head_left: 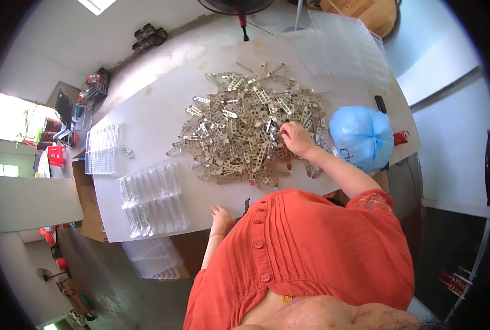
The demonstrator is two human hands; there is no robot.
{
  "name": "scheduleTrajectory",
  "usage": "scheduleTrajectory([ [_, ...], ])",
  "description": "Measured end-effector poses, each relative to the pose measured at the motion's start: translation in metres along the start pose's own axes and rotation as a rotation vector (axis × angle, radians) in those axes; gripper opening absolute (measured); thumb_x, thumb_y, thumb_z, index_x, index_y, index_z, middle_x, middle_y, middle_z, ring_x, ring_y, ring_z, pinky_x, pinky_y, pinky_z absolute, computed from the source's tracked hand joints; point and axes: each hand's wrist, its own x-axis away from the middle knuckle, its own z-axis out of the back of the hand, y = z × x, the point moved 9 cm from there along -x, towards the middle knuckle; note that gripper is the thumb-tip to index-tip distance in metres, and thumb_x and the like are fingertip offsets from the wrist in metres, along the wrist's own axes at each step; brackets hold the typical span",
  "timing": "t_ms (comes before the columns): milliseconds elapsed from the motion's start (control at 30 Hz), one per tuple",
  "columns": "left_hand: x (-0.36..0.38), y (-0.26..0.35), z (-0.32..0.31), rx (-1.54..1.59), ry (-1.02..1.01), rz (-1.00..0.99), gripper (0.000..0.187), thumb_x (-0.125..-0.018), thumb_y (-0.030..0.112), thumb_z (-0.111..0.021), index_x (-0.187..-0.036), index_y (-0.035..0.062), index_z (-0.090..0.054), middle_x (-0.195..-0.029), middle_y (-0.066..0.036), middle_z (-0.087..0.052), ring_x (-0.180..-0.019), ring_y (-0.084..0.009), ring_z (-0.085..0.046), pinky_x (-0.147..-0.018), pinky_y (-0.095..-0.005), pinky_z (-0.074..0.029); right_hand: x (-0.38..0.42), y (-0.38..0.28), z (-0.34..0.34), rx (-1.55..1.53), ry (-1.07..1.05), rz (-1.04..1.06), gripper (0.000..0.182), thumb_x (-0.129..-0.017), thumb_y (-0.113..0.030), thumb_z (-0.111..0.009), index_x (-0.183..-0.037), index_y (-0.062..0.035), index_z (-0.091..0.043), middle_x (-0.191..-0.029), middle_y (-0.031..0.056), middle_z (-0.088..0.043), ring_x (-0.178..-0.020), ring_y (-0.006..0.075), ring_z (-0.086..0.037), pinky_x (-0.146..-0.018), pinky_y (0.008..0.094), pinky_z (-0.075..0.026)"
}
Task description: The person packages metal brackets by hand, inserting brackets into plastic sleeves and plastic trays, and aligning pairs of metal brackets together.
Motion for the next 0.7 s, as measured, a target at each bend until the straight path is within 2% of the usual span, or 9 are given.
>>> scheduleTrajectory([
  [67, -0.005, 0.003, -0.009, -0.133, 0.01, -0.079, 0.106, -0.076, 0.043, -0.074, -0.139, -0.0228, -0.019, -0.146, -0.041, -0.022, -0.139, -0.0548, -0.017, -0.116, -0.0523, -0.023, -0.023, -0.016, -0.004, 0.093, 0.112, 0.161, 0.02, -0.082, -0.013, -0.061, -0.1, -0.0058, -0.06, -0.099, 0.0145, -0.06, -0.095, 0.0346, -0.059, -0.082, 0.0433, -0.048],
  [100, -0.004, 0.003, -0.009, -0.119, 0.023, -0.067, 0.104, -0.076, 0.043, -0.073, -0.138, -0.0228, -0.021, -0.144, -0.042, -0.025, -0.139, -0.055, -0.019, -0.116, -0.0519, -0.022, -0.031, -0.025, -0.007, 0.16, 0.126, 0.239, 0.031, -0.077, -0.008, -0.061, -0.107, -0.0057, -0.058, -0.102, 0.0143, -0.059, -0.098, 0.0348, -0.057, -0.084, 0.0442, -0.047],
  [200, -0.01, 0.004, -0.017, -0.241, 0.035, -0.061, 0.102, -0.077, 0.042, -0.072, -0.138, -0.0221, -0.021, -0.143, -0.044, -0.024, -0.137, -0.0554, -0.022, -0.114, -0.053, -0.026, -0.058, -0.018, -0.036, 0.296, 0.127, 0.254, 0.042, -0.074, -0.007, -0.06, -0.115, -0.0103, -0.057, -0.108, 0.0103, -0.059, -0.107, 0.0305, -0.054, -0.089, 0.0436, -0.042],
  [233, 0.0, 0.005, -0.004, -0.089, 0.046, -0.006, 0.101, -0.078, 0.041, -0.071, -0.139, -0.0215, -0.02, -0.144, -0.044, -0.022, -0.137, -0.0552, -0.022, -0.112, -0.0539, -0.029, -0.063, -0.011, -0.047, 0.366, 0.097, 0.253, 0.043, -0.074, -0.008, -0.061, -0.117, -0.0124, -0.057, -0.111, 0.0083, -0.058, -0.111, 0.0282, -0.052, -0.093, 0.0437, -0.04],
  [267, 0.011, 0.008, 0.008, 0.064, 0.056, 0.04, 0.101, -0.078, 0.04, -0.071, -0.14, -0.0209, -0.02, -0.145, -0.043, -0.02, -0.138, -0.055, -0.021, -0.111, -0.0548, -0.031, -0.065, -0.01, -0.051, 0.416, 0.055, 0.24, 0.041, -0.075, -0.008, -0.059, -0.115, -0.0128, -0.058, -0.11, 0.0081, -0.059, -0.112, 0.0278, -0.052, -0.094, 0.0445, -0.039],
  [400, 0.013, 0.007, 0.011, 0.181, 0.043, 0.096, 0.1, -0.08, 0.038, -0.07, -0.143, -0.0172, -0.015, -0.148, -0.042, -0.014, -0.137, -0.0562, -0.022, -0.109, -0.0553, -0.034, -0.07, 0.002, -0.06, 0.413, 0.048, 0.303, 0.031, -0.078, -0.007, -0.057, -0.109, -0.0124, -0.06, -0.107, 0.0078, -0.059, -0.115, 0.0272, -0.051, -0.098, 0.0424, -0.037],
  [600, -0.003, 0.001, -0.002, 0.223, -0.035, 0.148, 0.092, -0.086, 0.037, -0.063, -0.146, -0.0126, -0.013, -0.15, -0.04, -0.011, -0.136, -0.056, -0.023, -0.11, -0.0546, -0.033, -0.068, 0.001, -0.06, 0.557, 0.03, 0.409, 0.025, -0.079, -0.008, -0.056, -0.103, -0.0099, -0.057, -0.102, 0.0091, -0.059, -0.104, 0.0269, -0.056, -0.093, 0.0401, -0.039],
  [667, -0.007, -0.001, -0.002, 0.223, -0.029, 0.162, 0.09, -0.088, 0.037, -0.061, -0.146, -0.0118, -0.013, -0.151, -0.039, -0.011, -0.137, -0.0552, -0.023, -0.11, -0.0541, -0.033, -0.068, 0.001, -0.066, 0.598, -0.115, 0.375, 0.021, -0.079, -0.008, -0.054, -0.1, -0.0091, -0.056, -0.099, 0.0094, -0.058, -0.099, 0.0268, -0.058, -0.09, 0.0389, -0.042],
  [700, -0.006, -0.002, -0.002, 0.256, -0.028, 0.184, 0.089, -0.088, 0.038, -0.059, -0.147, -0.0109, -0.015, -0.151, -0.039, -0.01, -0.137, -0.0554, -0.024, -0.11, -0.054, -0.033, -0.065, -0.006, -0.061, 0.599, -0.073, 0.427, 0.019, -0.08, -0.009, -0.054, -0.099, -0.0092, -0.055, -0.097, 0.0097, -0.056, -0.097, 0.0274, -0.058, -0.086, 0.0386, -0.044],
])
